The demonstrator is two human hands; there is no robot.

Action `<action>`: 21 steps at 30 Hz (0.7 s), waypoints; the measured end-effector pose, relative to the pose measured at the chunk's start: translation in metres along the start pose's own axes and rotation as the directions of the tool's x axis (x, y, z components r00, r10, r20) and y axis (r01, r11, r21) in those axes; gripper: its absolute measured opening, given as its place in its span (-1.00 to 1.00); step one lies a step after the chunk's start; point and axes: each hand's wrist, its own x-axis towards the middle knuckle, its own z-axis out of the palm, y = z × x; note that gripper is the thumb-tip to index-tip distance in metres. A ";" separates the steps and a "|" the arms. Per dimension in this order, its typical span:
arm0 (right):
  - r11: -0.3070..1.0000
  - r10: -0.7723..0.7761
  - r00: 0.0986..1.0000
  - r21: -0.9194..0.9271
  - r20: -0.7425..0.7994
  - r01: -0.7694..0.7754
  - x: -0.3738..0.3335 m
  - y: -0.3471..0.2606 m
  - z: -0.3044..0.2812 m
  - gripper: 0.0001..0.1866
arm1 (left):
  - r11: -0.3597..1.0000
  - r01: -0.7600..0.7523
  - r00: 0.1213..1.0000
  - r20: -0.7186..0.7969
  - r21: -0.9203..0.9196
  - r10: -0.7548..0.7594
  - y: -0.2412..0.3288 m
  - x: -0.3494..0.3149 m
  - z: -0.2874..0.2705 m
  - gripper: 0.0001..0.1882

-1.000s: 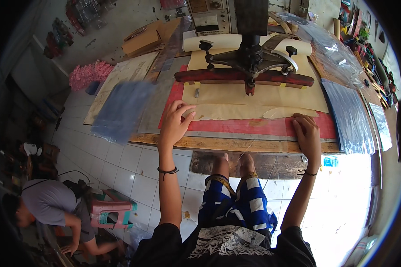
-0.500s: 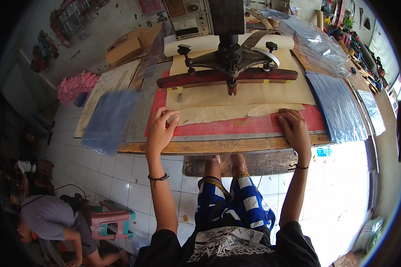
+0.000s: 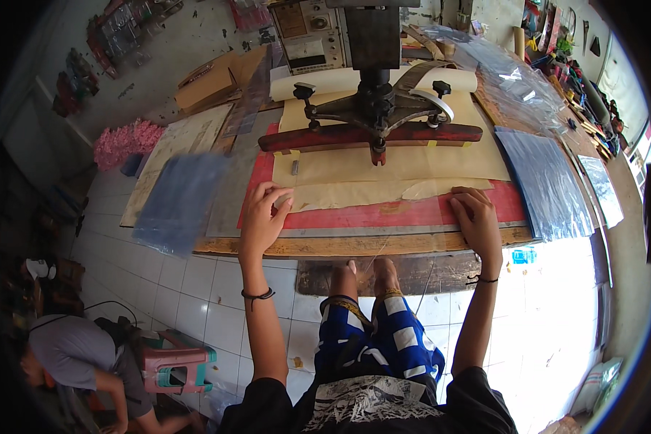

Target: The person aligns and flattens plastic sheets on a heat sealer table by hand.

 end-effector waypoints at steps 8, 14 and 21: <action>1.000 0.010 1.000 0.000 0.024 -0.010 0.001 -0.001 -0.001 -0.84 | 1.000 0.025 1.000 0.017 -0.008 -0.025 -0.001 0.000 -0.003 -0.76; 1.000 -0.012 1.000 -0.015 0.008 0.012 0.000 0.001 0.001 -0.84 | 0.999 0.017 1.000 0.019 -0.028 -0.017 -0.005 -0.001 0.001 -0.77; 1.000 0.006 1.000 0.018 0.000 -0.006 -0.001 -0.002 0.000 -0.84 | 1.000 -0.027 1.000 -0.001 0.012 0.027 -0.006 0.000 0.001 -0.77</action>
